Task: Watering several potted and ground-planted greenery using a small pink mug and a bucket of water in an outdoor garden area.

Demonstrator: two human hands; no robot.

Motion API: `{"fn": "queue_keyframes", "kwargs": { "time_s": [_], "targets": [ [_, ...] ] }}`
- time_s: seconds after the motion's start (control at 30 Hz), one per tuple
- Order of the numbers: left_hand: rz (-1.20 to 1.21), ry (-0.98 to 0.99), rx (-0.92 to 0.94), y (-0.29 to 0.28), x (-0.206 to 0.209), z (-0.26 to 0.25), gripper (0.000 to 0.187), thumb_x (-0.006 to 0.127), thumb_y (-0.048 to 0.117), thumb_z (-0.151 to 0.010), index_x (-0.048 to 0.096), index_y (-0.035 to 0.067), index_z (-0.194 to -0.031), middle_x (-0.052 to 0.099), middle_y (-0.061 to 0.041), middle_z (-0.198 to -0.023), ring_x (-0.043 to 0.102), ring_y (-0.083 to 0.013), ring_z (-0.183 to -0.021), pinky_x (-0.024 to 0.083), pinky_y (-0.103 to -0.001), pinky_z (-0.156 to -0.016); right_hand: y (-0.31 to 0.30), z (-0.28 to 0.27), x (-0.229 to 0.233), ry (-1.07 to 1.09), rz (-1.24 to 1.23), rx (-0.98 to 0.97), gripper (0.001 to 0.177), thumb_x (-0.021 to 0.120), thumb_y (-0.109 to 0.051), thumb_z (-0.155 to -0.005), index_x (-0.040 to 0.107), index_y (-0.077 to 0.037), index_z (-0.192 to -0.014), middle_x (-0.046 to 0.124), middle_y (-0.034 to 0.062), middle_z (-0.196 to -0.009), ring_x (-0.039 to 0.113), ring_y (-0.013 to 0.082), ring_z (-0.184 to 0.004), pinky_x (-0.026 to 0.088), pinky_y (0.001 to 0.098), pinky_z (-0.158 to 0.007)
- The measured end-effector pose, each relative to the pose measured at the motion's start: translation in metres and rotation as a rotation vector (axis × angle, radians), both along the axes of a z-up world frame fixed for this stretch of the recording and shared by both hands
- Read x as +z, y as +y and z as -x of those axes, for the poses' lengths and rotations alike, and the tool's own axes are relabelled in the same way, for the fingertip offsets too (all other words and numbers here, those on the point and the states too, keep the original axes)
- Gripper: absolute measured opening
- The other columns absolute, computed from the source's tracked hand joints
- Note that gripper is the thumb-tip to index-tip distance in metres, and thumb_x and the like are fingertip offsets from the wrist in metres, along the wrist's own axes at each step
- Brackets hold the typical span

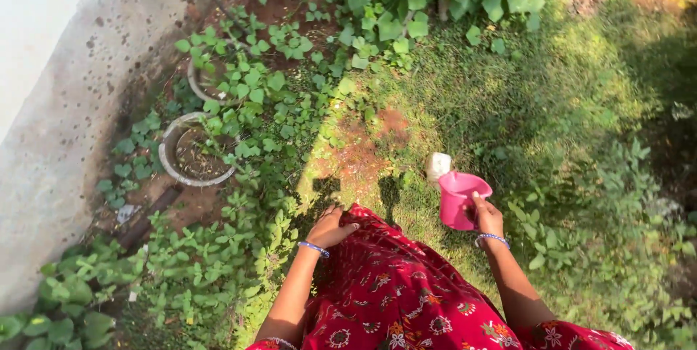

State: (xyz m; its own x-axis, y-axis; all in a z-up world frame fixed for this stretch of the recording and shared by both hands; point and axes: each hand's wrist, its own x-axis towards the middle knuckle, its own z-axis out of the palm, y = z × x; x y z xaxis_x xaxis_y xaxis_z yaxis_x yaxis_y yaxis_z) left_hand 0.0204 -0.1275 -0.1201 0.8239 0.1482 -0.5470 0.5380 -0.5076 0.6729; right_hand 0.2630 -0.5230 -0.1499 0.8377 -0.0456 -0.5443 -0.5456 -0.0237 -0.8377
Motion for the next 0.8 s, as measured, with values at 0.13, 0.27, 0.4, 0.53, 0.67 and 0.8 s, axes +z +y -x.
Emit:
{"fn": "queue_keyframes", "kwargs": {
  "time_s": [0.13, 0.27, 0.4, 0.53, 0.67, 0.8],
  "targets": [
    [0.039, -0.038, -0.16, -0.026, -0.02, -0.02, 0.093, 0.069, 0.055, -0.086, 0.036, 0.0, -0.154, 0.038, -0.026, -0.158, 0.034, -0.0364, -0.15, 0.03, -0.041, -0.122, 0.009, 0.043, 0.05, -0.121, 0.094, 0.124, 0.036, 0.067, -0.038, -0.1, 0.073, -0.003, -0.093, 0.077, 0.008, -0.087, 0.072, 0.0146, -0.075, 0.053, 0.0267, -0.067],
    [0.036, -0.031, -0.339, -0.046, -0.002, -0.043, 0.092, 0.07, 0.056, -0.086, 0.038, 0.002, -0.153, 0.036, -0.027, -0.159, 0.036, -0.0369, -0.149, 0.031, -0.041, -0.121, 0.005, 0.069, 0.073, -0.128, 0.038, 0.052, 0.033, 0.064, -0.036, -0.099, 0.073, -0.004, -0.092, 0.077, 0.0063, -0.086, 0.072, 0.0138, -0.074, 0.053, 0.0279, -0.068],
    [0.01, -0.003, -0.439, -0.066, 0.017, -0.062, 0.093, 0.067, 0.06, -0.084, 0.041, 0.004, -0.153, 0.044, -0.026, -0.154, 0.042, -0.0372, -0.145, 0.035, -0.041, -0.119, -0.037, 0.094, 0.062, -0.247, -0.069, 0.071, 0.027, 0.064, -0.028, -0.1, 0.074, -0.003, -0.094, 0.077, 0.007, -0.083, 0.071, 0.0135, -0.073, 0.055, 0.028, -0.069],
    [-0.017, -0.161, -0.503, -0.101, -0.034, -0.084, 0.09, 0.07, 0.06, -0.085, 0.044, 0.001, -0.149, 0.045, -0.027, -0.154, 0.041, -0.0391, -0.147, 0.035, -0.042, -0.118, -0.095, 0.11, 0.065, -0.382, 0.018, 0.126, 0.019, 0.071, -0.019, -0.098, 0.074, 0.0, -0.095, 0.077, 0.008, -0.083, 0.071, 0.0122, -0.076, 0.058, 0.0298, -0.073],
    [0.001, -0.187, -0.565, -0.196, 0.0, -0.129, 0.087, 0.072, 0.057, -0.085, 0.047, 0.001, -0.148, 0.046, -0.027, -0.154, 0.042, -0.0391, -0.147, 0.036, -0.043, -0.117, -0.173, 0.122, 0.081, -0.447, -0.041, 0.036, 0.017, 0.072, -0.018, -0.095, 0.074, -0.001, -0.098, 0.076, 0.0048, -0.087, 0.072, 0.0109, -0.08, 0.061, 0.0299, -0.077],
    [0.018, -0.138, -0.71, -0.312, 0.04, -0.164, 0.087, 0.071, 0.055, -0.085, 0.043, 0.004, -0.15, 0.042, -0.025, -0.156, 0.041, -0.0368, -0.146, 0.036, -0.041, -0.118, -0.262, 0.148, 0.089, -0.394, 0.123, -0.137, 0.017, 0.074, -0.016, -0.093, 0.075, 0.0, -0.099, 0.076, 0.0042, -0.087, 0.071, 0.0118, -0.08, 0.058, 0.0294, -0.076]
  ]
}}
